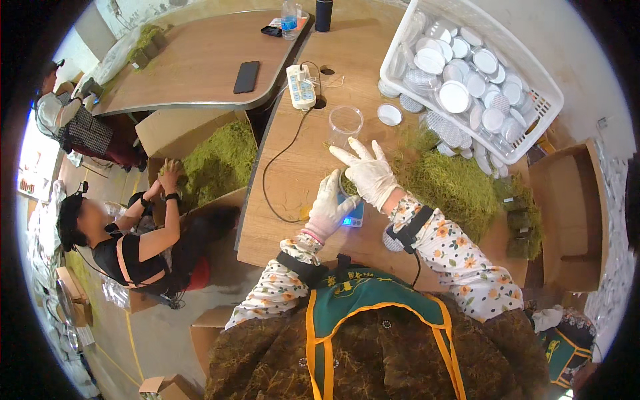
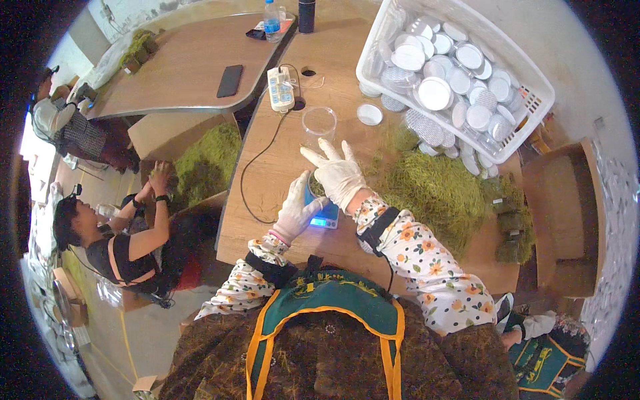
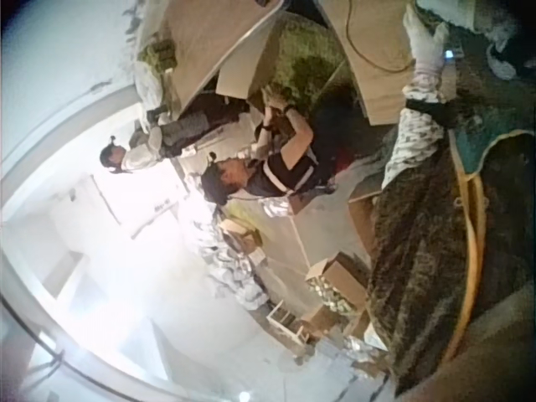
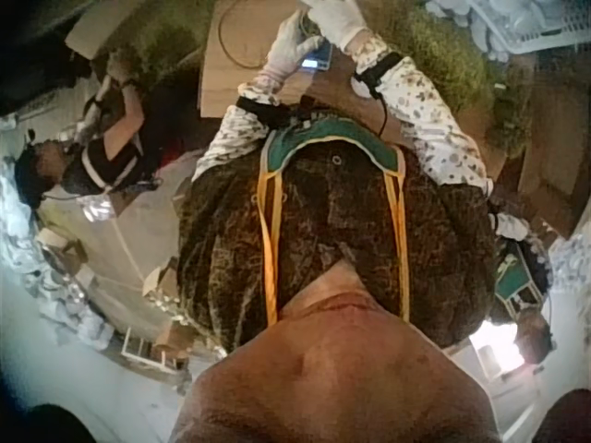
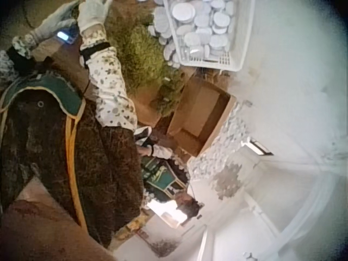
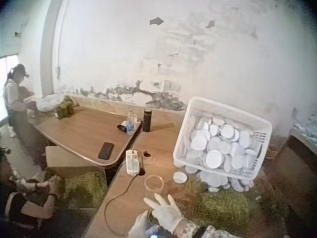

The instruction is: The person repeatedly scoops dried green herbs onto a digital scale, adjusts the amount, and places the weighed portion into small round containers. The person then closes the containers and sets them aside on the table. The process is repeated multiple times throughout the clip.

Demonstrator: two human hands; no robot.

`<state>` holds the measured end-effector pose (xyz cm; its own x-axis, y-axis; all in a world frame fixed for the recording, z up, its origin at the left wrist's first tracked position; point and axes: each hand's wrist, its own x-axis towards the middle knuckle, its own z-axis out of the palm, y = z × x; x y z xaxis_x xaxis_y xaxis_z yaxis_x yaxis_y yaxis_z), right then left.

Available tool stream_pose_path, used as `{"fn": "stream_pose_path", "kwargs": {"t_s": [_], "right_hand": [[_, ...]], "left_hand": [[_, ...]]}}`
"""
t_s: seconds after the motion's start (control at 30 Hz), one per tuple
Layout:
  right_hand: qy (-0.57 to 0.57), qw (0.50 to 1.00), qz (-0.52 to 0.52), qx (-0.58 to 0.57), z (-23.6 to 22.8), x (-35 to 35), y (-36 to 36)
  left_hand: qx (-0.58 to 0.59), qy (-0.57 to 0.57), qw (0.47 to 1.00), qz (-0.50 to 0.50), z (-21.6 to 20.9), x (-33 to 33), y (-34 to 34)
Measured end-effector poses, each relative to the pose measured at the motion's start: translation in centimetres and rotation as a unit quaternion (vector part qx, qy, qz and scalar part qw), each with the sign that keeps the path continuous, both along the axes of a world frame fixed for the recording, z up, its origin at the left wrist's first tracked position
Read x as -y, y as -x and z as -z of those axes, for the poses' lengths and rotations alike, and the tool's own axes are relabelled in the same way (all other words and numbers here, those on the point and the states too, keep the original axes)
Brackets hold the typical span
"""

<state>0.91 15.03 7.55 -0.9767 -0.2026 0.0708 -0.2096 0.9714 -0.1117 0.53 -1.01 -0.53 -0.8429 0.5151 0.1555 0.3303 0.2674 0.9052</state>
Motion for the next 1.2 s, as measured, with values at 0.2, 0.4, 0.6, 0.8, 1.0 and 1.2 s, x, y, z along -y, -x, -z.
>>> {"fn": "stream_pose_path", "kwargs": {"t_s": [0.2,0.4,0.6,0.8,1.0,1.2], "right_hand": [[-0.079,0.994,-0.004,0.077,-2.4,0.0,-0.1],[0.134,0.984,0.032,-0.113,-5.5,-4.5,-4.4],[0.085,0.991,0.091,0.058,0.7,-7.3,-13.1],[0.03,0.987,0.054,0.152,7.2,-6.6,-18.2],[0.594,0.773,0.215,0.049,6.8,-6.6,-14.1],[0.731,0.649,0.164,0.13,4.7,-7.5,-3.9]], "left_hand": [[0.019,0.008,1.0,0.005,-0.7,-0.6,1.1],[-0.005,0.023,0.999,0.033,-3.1,-0.4,1.8],[0.02,-0.02,1.0,-0.007,-4.1,-0.8,1.5],[0.024,-0.113,0.993,0.014,-3.5,-0.2,2.9],[0.054,-0.055,0.996,-0.047,-1.5,3.2,1.8],[-0.005,0.13,0.99,-0.048,-0.9,0.3,-0.6]]}}
